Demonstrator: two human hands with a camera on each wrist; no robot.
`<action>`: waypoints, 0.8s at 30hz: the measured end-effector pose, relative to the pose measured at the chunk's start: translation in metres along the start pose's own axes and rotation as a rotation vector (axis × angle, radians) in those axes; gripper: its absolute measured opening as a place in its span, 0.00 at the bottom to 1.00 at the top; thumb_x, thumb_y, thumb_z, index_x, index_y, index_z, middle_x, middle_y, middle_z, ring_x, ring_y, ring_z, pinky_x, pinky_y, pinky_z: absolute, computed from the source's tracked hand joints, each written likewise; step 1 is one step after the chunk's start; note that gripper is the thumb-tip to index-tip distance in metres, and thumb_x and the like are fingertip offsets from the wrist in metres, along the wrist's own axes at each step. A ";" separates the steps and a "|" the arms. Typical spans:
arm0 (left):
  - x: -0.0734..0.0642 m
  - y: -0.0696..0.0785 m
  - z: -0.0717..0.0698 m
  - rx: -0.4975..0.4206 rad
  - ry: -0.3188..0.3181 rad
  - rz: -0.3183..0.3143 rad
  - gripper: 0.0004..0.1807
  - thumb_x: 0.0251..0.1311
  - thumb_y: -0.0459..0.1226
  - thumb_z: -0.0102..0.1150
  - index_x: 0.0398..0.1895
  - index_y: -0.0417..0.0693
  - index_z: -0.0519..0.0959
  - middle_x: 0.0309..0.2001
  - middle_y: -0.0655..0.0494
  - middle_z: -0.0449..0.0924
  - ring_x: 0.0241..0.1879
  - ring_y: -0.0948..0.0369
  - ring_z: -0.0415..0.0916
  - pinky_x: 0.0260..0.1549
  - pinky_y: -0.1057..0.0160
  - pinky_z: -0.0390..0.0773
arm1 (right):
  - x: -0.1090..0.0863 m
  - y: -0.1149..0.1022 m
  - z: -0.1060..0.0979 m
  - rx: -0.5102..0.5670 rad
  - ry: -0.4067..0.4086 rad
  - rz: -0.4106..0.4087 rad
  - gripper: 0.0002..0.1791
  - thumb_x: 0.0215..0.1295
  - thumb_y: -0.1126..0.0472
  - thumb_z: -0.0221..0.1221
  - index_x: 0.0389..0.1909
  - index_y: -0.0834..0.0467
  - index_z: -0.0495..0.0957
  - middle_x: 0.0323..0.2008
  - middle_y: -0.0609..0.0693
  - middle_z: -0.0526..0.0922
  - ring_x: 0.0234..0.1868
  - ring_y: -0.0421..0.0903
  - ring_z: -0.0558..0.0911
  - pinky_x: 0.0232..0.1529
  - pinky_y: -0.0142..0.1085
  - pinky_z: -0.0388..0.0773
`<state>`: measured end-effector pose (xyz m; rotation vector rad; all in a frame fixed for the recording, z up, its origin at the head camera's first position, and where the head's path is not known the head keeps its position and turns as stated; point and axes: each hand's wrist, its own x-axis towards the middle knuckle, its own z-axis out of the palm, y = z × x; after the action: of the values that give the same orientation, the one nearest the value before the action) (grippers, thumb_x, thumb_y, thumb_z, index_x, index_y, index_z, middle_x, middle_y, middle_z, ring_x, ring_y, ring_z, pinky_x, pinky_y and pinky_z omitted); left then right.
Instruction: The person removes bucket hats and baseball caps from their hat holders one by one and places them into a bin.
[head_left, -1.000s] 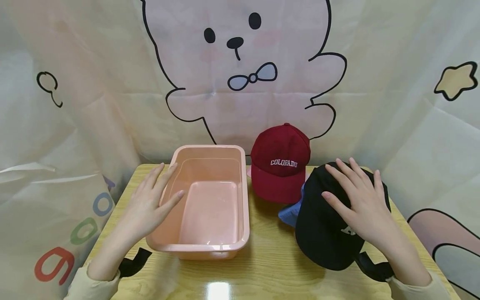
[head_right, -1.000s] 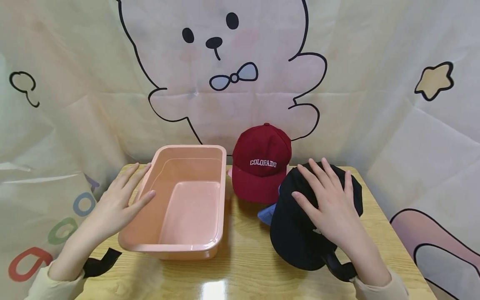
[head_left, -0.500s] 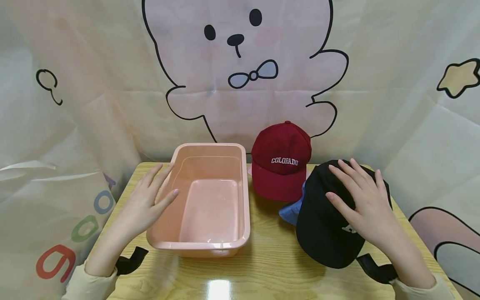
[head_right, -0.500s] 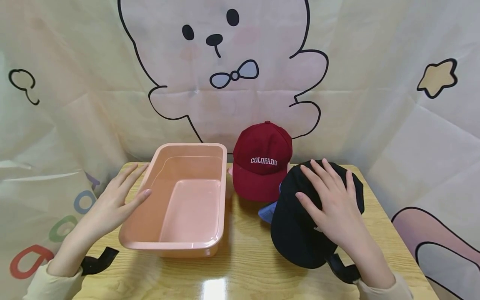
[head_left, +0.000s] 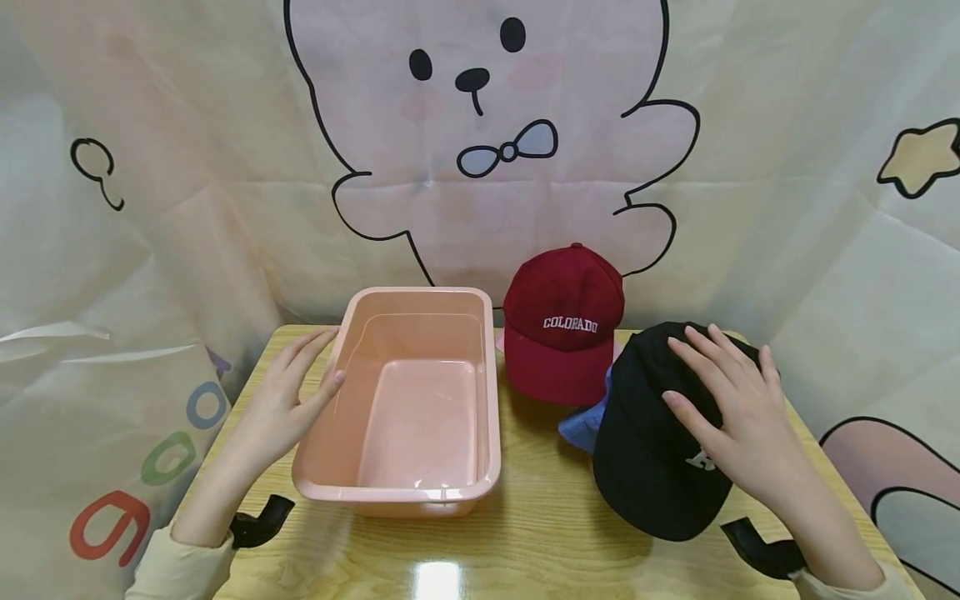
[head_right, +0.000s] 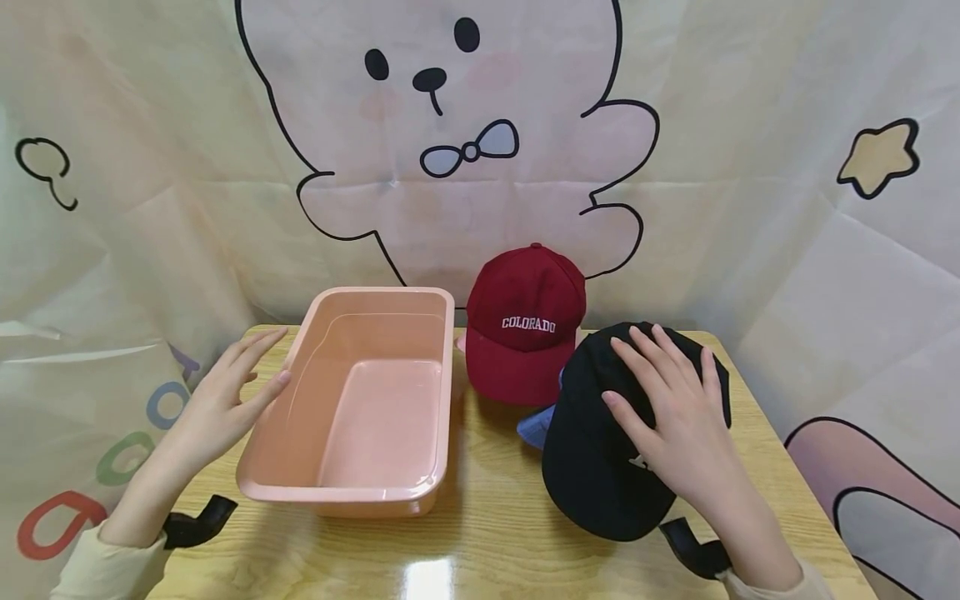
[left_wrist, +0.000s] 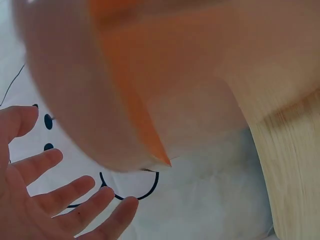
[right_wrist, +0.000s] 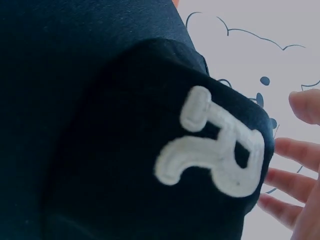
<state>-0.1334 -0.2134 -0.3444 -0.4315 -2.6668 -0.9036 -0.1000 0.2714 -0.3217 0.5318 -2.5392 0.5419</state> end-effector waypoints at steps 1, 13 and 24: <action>0.000 -0.002 0.000 -0.009 0.007 -0.001 0.30 0.67 0.42 0.54 0.72 0.57 0.61 0.67 0.42 0.64 0.65 0.42 0.62 0.54 0.35 0.67 | 0.000 0.000 0.000 0.001 0.006 -0.004 0.32 0.61 0.55 0.63 0.67 0.53 0.67 0.69 0.58 0.65 0.76 0.53 0.54 0.72 0.65 0.31; 0.001 -0.016 0.001 -0.086 0.042 -0.047 0.26 0.68 0.39 0.54 0.69 0.49 0.66 0.63 0.42 0.69 0.59 0.45 0.69 0.48 0.42 0.77 | -0.004 0.004 0.000 0.015 0.056 -0.032 0.31 0.59 0.57 0.64 0.66 0.54 0.70 0.69 0.57 0.67 0.76 0.50 0.55 0.72 0.65 0.33; -0.002 -0.024 0.004 -0.151 0.029 -0.161 0.25 0.68 0.43 0.53 0.67 0.50 0.68 0.63 0.45 0.70 0.57 0.48 0.73 0.49 0.63 0.80 | -0.007 0.008 -0.003 0.008 0.067 -0.030 0.30 0.59 0.57 0.64 0.64 0.55 0.71 0.67 0.58 0.68 0.75 0.51 0.56 0.72 0.65 0.33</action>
<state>-0.1415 -0.2299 -0.3611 -0.2369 -2.6463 -1.1541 -0.0969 0.2810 -0.3250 0.5447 -2.4628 0.5498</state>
